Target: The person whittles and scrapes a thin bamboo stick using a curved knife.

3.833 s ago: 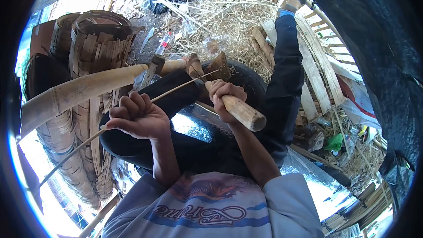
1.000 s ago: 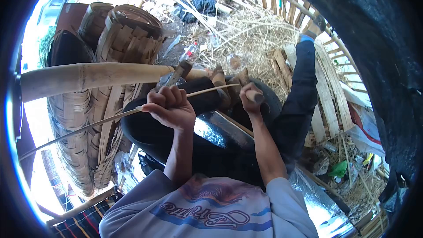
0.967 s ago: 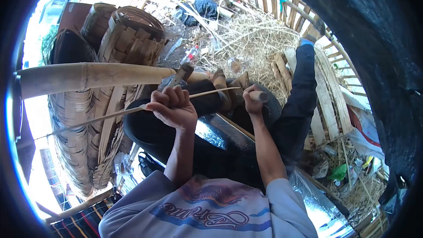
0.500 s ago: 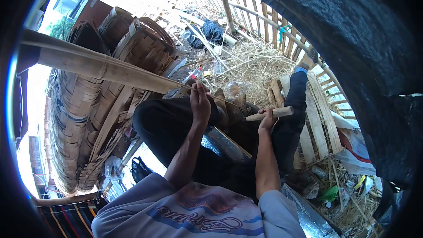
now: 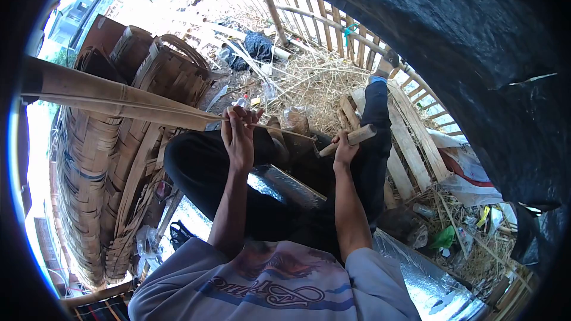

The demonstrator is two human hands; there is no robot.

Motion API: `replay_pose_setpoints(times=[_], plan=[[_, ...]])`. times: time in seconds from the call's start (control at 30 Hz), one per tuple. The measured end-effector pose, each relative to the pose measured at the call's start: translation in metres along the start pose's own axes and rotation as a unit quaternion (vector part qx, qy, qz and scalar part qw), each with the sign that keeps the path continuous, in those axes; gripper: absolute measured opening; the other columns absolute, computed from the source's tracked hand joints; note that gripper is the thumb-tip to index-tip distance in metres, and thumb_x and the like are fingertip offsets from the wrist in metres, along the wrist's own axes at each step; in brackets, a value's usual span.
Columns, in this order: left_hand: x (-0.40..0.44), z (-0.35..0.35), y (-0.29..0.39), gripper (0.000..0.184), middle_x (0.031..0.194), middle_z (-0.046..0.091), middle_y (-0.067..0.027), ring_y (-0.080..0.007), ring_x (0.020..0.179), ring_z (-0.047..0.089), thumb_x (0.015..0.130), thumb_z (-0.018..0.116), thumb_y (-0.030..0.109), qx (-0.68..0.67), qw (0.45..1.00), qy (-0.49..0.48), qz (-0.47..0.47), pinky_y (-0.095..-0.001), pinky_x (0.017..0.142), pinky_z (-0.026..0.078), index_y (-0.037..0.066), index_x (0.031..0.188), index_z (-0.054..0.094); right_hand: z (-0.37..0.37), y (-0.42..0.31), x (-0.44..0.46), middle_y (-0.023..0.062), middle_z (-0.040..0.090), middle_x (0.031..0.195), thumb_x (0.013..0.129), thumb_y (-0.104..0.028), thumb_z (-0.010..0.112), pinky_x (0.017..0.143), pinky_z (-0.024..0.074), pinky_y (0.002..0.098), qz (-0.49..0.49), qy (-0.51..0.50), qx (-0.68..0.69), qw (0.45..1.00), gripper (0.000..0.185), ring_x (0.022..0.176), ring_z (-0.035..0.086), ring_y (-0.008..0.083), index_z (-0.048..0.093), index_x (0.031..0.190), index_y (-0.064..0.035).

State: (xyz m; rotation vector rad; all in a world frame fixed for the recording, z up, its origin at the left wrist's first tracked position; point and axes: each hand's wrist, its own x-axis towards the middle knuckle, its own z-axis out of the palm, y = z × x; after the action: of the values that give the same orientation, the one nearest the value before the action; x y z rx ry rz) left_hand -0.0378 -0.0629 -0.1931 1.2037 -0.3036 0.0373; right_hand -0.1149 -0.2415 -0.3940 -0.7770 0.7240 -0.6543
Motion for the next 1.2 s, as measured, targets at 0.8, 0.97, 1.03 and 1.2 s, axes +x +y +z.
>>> replay_pose_setpoints(times=[0.8,0.97,1.03,1.2], plan=[[-0.016,0.029,0.030,0.017,0.085,0.070,-0.0057,-0.0075,0.082,0.062,0.086,0.064,0.005,0.203,0.974,-0.050,-0.090,-0.0224,0.070,0.050,-0.002,0.102,0.065,0.051,-0.060,-0.071,-0.0044,0.056,0.058,0.080,-0.012,0.074,0.045,0.0388,0.0191,-0.022,-0.308,-0.293,0.905,0.013,0.050,0.051,0.0024,0.063,0.075,-0.0053],[-0.014,0.035,0.029,0.018,0.083,0.071,-0.0101,-0.0101,0.076,0.066,0.083,0.068,0.007,0.325,0.934,-0.092,-0.117,-0.0234,0.067,0.051,-0.003,0.097,0.066,0.063,-0.083,-0.072,-0.0012,0.058,0.059,0.080,-0.012,0.073,0.044,0.0409,0.0205,0.033,-0.303,-0.292,0.907,0.014,0.049,0.054,0.0048,0.064,0.075,-0.0039],[-0.015,0.038,0.030,0.019,0.081,0.070,-0.0147,-0.0149,0.077,0.069,0.080,0.069,0.007,0.321,0.939,-0.083,-0.087,-0.0261,0.064,0.052,-0.003,0.096,0.065,0.066,-0.084,-0.074,-0.0001,0.059,0.059,0.080,-0.012,0.073,0.045,0.0420,0.0211,0.031,-0.299,-0.293,0.907,0.014,0.049,0.054,0.0057,0.064,0.075,-0.0030],[-0.012,0.047,0.045,0.020,0.077,0.069,-0.0146,-0.0208,0.073,0.070,0.080,0.071,0.014,0.360,0.930,-0.053,-0.050,-0.0281,0.061,0.053,-0.001,0.092,0.067,0.072,-0.088,-0.083,-0.0037,0.057,0.059,0.079,-0.018,0.075,0.044,0.0406,0.0185,0.030,-0.284,-0.268,0.920,0.018,0.050,0.053,0.0020,0.064,0.073,-0.0052]])
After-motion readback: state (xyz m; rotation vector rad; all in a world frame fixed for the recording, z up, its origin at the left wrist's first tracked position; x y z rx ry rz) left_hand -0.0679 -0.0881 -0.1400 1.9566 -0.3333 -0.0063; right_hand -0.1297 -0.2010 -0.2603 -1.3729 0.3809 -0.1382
